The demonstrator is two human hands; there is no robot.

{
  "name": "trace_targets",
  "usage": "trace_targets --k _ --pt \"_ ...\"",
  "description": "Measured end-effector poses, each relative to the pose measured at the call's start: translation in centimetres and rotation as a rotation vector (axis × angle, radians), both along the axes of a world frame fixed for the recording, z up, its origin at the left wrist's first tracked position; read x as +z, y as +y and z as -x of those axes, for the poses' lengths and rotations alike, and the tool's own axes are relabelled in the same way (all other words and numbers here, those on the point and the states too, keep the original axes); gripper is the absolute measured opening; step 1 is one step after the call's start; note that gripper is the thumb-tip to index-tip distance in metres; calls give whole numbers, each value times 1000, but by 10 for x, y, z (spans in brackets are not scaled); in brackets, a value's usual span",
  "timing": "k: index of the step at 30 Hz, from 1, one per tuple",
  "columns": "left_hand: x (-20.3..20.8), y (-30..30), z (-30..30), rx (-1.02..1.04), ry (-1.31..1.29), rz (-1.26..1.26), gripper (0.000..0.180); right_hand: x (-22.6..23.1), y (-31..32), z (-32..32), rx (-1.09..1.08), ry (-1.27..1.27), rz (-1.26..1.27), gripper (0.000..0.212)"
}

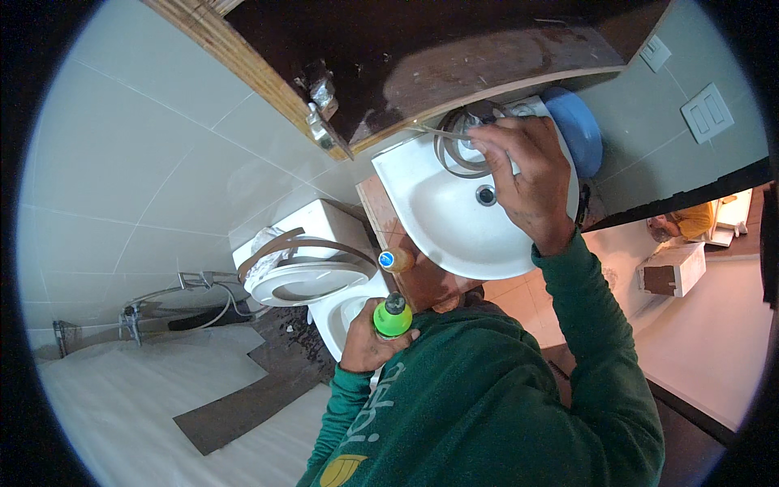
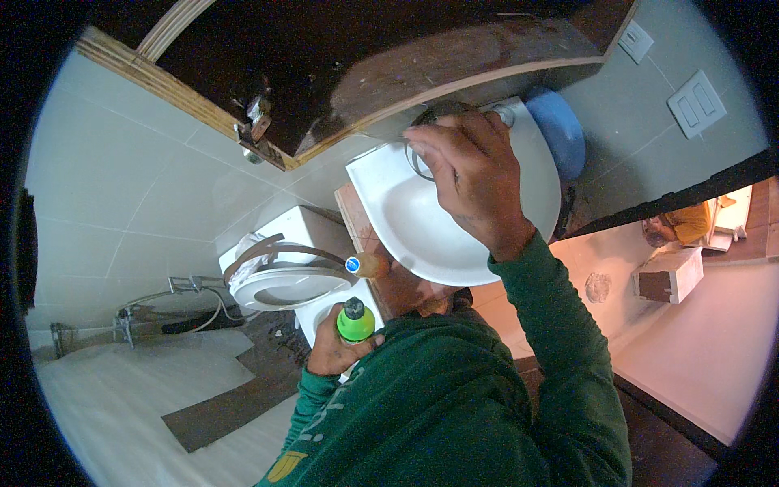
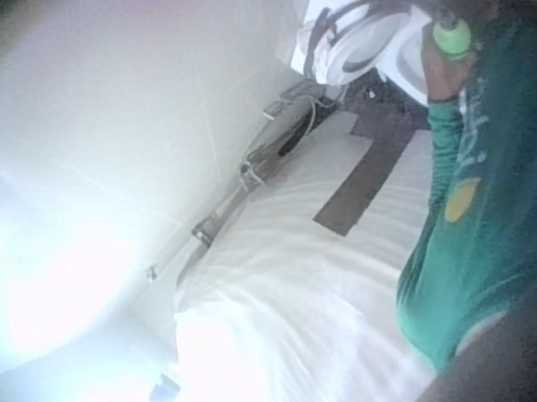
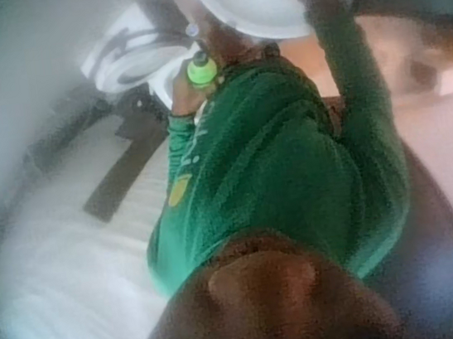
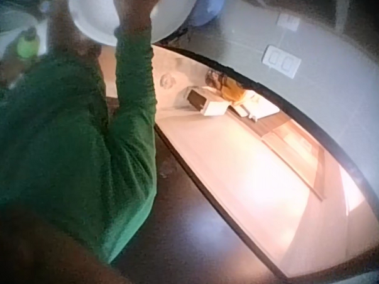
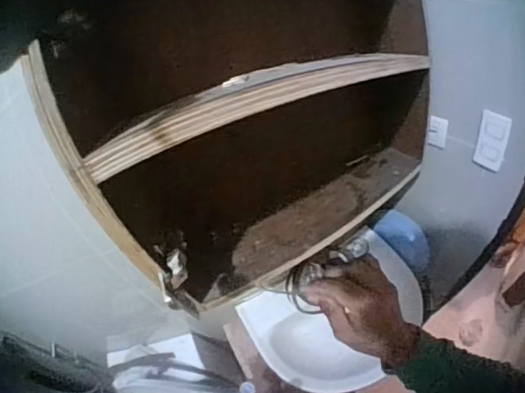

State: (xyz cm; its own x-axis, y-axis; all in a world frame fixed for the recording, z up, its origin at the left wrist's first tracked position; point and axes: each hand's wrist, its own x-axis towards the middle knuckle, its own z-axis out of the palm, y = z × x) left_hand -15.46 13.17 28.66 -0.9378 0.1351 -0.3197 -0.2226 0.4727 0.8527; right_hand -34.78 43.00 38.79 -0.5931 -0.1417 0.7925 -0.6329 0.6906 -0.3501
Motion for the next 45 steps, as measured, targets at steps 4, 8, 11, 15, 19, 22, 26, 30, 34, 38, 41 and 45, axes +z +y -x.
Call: trace_targets --k 4,8,11,15,19,22,26,30,34,38,41,45 --pt "5 10 0 5 2 -3 64 -3 8 20 89 -28 128 18" --pt "2 15 -2 7 12 2 63 -8 17 34 104 -61 188 13" --pt "-2 20 -3 20 20 -18 62 -11 21 43 36 28 166 12" --pt "-3 24 -2 35 37 -22 61 -10 29 41 -6 -50 248 11" --pt "-4 24 -4 47 39 -29 60 2 33 22 -7 -233 360 9" --pt "-4 24 -3 43 42 -7 60 -4 29 14 24 -154 253 10" --pt "-4 24 -2 22 55 -11 60 -15 17 17 163 -158 237 12" --pt "-6 24 -2 31 36 -33 59 -12 15 26 240 -479 380 16" --pt "-2 25 -4 50 32 -40 59 -20 22 37 260 -640 509 21" --pt "2 23 -1 12 39 -1 60 -52 18 54 379 -686 705 24" --pt "3 23 -2 -4 33 9 62 -72 8 66 504 -736 922 25" --pt "0 26 -4 21 -5 25 65 -91 -10 73 631 -758 1161 27"
